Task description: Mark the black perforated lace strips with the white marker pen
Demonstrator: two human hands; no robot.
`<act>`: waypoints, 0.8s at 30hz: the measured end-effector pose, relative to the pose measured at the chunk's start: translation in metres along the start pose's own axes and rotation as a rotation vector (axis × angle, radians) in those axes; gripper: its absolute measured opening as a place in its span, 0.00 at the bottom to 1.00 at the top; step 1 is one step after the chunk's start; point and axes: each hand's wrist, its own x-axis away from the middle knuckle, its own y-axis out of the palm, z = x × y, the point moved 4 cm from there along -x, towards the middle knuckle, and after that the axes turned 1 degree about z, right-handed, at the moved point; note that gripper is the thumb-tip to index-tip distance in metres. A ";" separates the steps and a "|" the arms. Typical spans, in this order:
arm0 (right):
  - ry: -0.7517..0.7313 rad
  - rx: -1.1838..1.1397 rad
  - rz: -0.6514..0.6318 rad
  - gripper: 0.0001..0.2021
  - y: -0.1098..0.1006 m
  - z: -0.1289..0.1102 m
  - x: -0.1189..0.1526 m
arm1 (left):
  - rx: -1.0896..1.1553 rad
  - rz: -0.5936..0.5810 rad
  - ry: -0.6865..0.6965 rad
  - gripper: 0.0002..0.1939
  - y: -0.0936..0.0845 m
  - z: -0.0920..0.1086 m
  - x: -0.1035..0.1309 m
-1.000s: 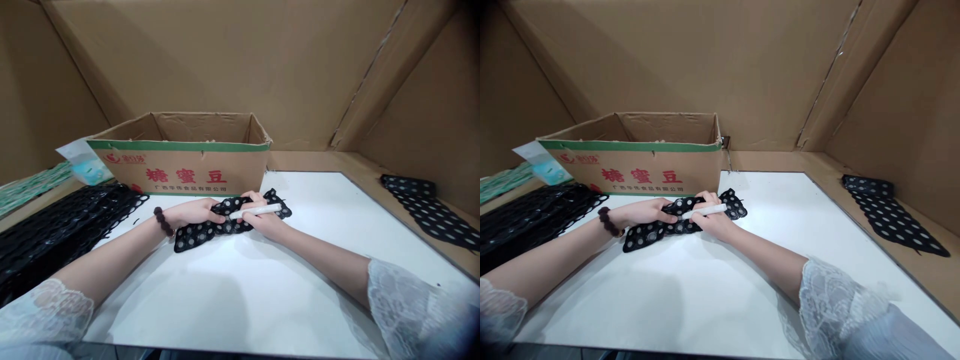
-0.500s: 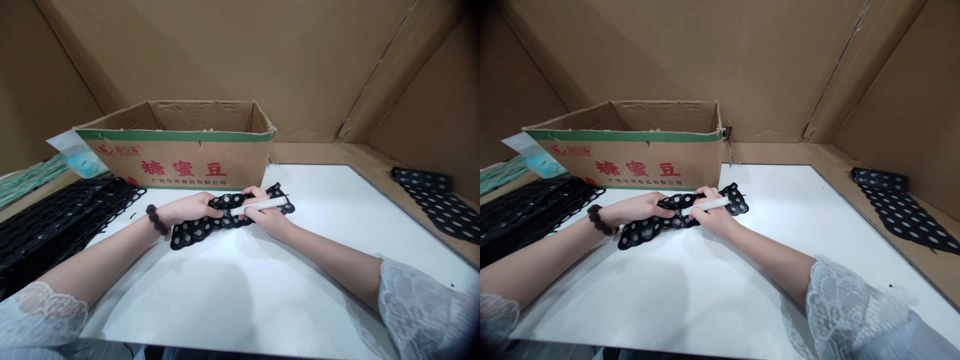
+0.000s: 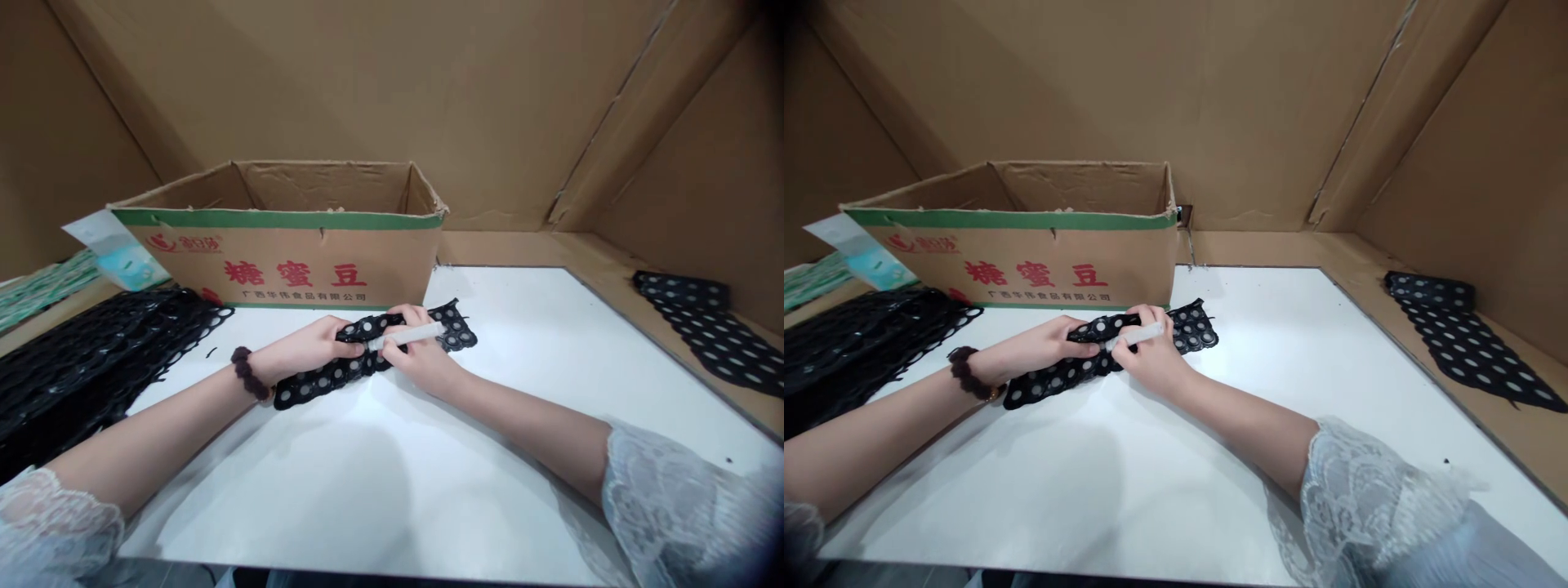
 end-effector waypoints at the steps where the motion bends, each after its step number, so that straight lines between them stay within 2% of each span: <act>1: -0.021 0.018 0.006 0.10 0.000 -0.001 0.000 | -0.015 -0.004 0.006 0.12 -0.001 0.000 0.000; 7: 0.048 -0.161 -0.089 0.12 -0.009 0.006 -0.001 | -0.096 -0.022 -0.068 0.13 -0.006 -0.005 -0.003; 11: -0.006 -0.184 -0.125 0.12 -0.013 0.006 -0.002 | -0.076 0.002 -0.113 0.16 -0.010 -0.007 -0.001; 15: -0.029 -0.185 -0.129 0.13 -0.012 0.006 -0.001 | -0.025 -0.092 -0.046 0.16 -0.008 0.002 0.003; 18: -0.037 -0.193 -0.131 0.13 -0.012 0.005 -0.002 | -0.040 -0.141 -0.068 0.17 -0.007 0.003 0.004; 24: -0.040 -0.218 -0.147 0.13 -0.013 0.005 -0.001 | -0.004 -0.084 -0.112 0.14 -0.008 -0.003 0.003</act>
